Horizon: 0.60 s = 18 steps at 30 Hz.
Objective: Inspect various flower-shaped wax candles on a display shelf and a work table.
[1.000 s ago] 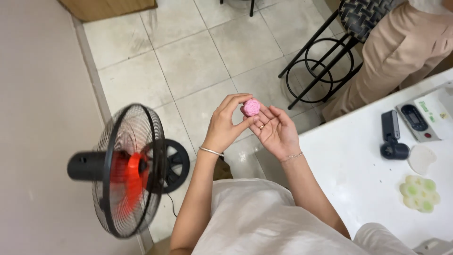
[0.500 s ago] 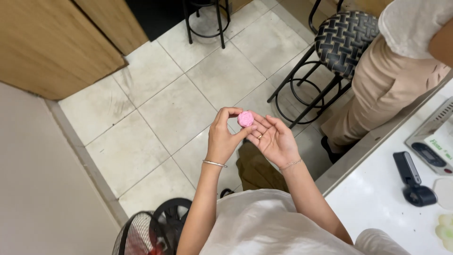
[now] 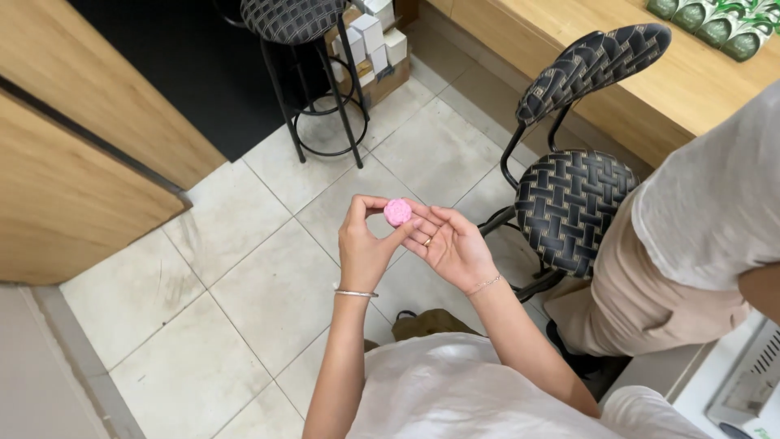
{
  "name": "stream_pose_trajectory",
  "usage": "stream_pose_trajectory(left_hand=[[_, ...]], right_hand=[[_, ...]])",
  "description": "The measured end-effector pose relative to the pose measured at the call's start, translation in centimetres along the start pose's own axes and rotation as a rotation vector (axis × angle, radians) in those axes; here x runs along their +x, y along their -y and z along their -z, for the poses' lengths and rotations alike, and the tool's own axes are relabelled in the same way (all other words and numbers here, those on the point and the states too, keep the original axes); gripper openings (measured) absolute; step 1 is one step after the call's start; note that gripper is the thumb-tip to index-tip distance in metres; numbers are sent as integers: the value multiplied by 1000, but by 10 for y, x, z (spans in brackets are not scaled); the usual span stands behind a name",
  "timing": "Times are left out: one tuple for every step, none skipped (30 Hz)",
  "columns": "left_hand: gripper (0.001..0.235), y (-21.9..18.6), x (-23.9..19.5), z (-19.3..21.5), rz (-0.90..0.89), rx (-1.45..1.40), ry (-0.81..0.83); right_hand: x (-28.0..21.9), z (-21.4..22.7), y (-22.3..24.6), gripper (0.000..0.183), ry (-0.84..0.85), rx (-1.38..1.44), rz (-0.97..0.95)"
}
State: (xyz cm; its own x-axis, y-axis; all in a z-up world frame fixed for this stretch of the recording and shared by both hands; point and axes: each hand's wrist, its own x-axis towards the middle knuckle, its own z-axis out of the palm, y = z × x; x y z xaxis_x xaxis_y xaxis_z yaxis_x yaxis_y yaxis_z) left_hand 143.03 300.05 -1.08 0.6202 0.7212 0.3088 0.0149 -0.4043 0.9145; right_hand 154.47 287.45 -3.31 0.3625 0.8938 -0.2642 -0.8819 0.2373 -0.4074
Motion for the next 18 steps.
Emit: stream_pose_trajectory(left_hand=[[47, 5, 12, -7, -3, 0, 14], [45, 10, 24, -13, 19, -10, 33], [43, 16, 36, -21, 39, -23, 52], [43, 20, 48, -26, 34, -26, 67], [41, 25, 60, -31, 39, -14, 86], [40, 29, 72, -36, 42, -1, 105], [40, 38, 84, -42, 44, -4, 121], [40, 47, 96, -48, 34, -36, 159], [40, 56, 110, -54, 20, -71, 200], [40, 63, 125, -60, 16, -76, 218], [43, 71, 141, -66, -6, -55, 250], [45, 79, 158, -72, -28, -34, 281], [45, 84, 178, -79, -34, -42, 305], [45, 88, 198, -85, -33, -38, 356], [44, 92, 218, -90, -30, -33, 405], [44, 97, 237, -94, -34, -38, 429], [42, 102, 261, -99, -47, -22, 502], [39, 105, 285, -104, -60, -6, 575]], right_hand=[[9, 4, 8, 53, -5, 8, 11], [19, 8, 15, 53, -8, 17, 15], [28, 13, 24, 53, -12, 24, 22], [36, 14, 30, 53, -18, 30, 36], [44, 15, 36, 51, -103, 26, 48], [53, 16, 41, 48, -189, 23, 59], [63, 21, 47, 48, -199, 31, 69], [72, 26, 52, 50, -173, 10, 71], [83, 31, 58, 53, -147, -11, 79], [95, 36, 64, 53, -156, -4, 94], [107, 41, 70, 52, -163, -23, 124], [119, 46, 76, 51, -170, -43, 153], [134, 45, 84, 51, -183, -34, 174], [148, 44, 92, 49, -257, -137, 243], [163, 43, 99, 47, -334, -238, 307], [177, 44, 105, 47, -349, -228, 323], [194, 44, 113, 48, -371, -265, 351], [211, 43, 122, 49, -394, -303, 377]])
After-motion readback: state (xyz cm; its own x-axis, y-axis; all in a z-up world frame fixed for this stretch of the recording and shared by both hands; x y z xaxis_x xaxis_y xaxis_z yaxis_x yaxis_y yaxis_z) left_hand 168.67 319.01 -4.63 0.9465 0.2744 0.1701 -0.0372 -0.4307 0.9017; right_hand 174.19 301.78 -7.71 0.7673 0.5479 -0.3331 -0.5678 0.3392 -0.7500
